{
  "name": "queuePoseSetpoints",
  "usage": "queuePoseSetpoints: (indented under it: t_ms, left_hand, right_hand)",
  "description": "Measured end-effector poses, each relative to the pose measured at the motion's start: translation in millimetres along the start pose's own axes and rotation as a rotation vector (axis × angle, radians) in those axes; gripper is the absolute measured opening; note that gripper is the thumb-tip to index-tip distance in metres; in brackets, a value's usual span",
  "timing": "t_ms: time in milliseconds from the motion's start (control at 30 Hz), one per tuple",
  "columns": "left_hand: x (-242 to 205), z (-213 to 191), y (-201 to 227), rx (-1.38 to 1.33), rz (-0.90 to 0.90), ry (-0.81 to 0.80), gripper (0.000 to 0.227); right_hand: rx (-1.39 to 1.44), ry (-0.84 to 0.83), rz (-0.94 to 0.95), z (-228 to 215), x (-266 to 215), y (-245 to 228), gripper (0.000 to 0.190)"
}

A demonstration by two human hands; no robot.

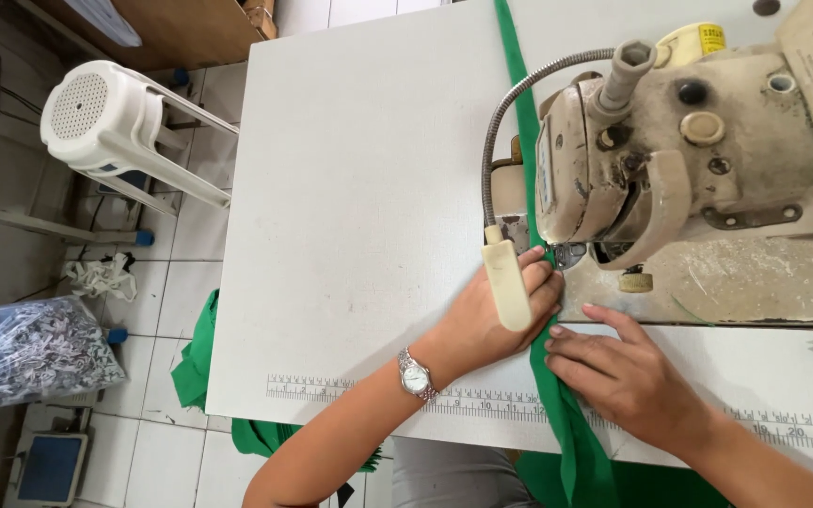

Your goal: Folding a long green fabric strip and sewing it using an industrial sewing machine.

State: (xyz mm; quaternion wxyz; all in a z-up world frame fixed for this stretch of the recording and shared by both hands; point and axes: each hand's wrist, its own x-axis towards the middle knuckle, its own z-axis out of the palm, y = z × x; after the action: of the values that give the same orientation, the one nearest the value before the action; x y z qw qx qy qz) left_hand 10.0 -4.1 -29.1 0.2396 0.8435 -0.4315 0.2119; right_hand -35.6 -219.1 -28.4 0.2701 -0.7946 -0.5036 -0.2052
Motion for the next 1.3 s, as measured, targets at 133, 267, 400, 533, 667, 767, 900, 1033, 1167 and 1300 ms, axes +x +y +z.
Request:
queuePoseSetpoints:
  t_ms: [133,267,400,533,667,767,900,1033,1167,1300]
  left_hand:
    - [5.0,2.4,-12.5,0.064,0.003,0.001,0.020]
    - [9.5,-1.2,-23.8,0.004,0.050,0.034,0.017]
    - [1.1,6.1,-25.3,-0.034,0.027,0.031,0.015]
    - [-15.2,22.6,-19.6,-0.076,-0.040,0.164,0.018]
    - [-17.1,20.6,-11.4,-0.060,-0.028,0.136,0.023]
    - [-23.4,30.2,-4.6,0.010,-0.013,0.110,0.027]
    - [-21.2,27.4,-2.5,0.109,0.012,0.078,0.035]
    - [-19.3,35.7,-14.0,0.118,0.040,0.061,0.038]
    - [-27.4,63.2,-35.5,0.233,0.006,0.020,0.036]
    - [-14.3,33.3,-45.9,0.158,-0.042,-0.017,0.029]
  right_hand:
    - [-0.015,0.004,-0.004,1.3,5.3,11.8,0.011]
    - [-0.021,-0.017,-0.004,5.7,2.8,24.4,0.012]
    - [-0.045,-0.007,0.017,8.3,7.4,25.1,0.011]
    - [-0.161,0.123,0.060,15.3,5.8,20.0,0.016]
    - [-0.203,0.118,0.057,15.0,4.3,18.0,0.015]
    - [-0.198,0.149,0.053,16.4,6.2,18.3,0.013]
    - [-0.226,0.147,0.047,14.5,12.8,20.4,0.011]
    - [-0.193,0.164,0.059,21.3,16.3,28.7,0.008]
    - [-0.198,0.200,0.055,33.2,13.3,45.6,0.009]
    - [-0.294,0.186,0.070,15.4,22.9,48.1,0.012]
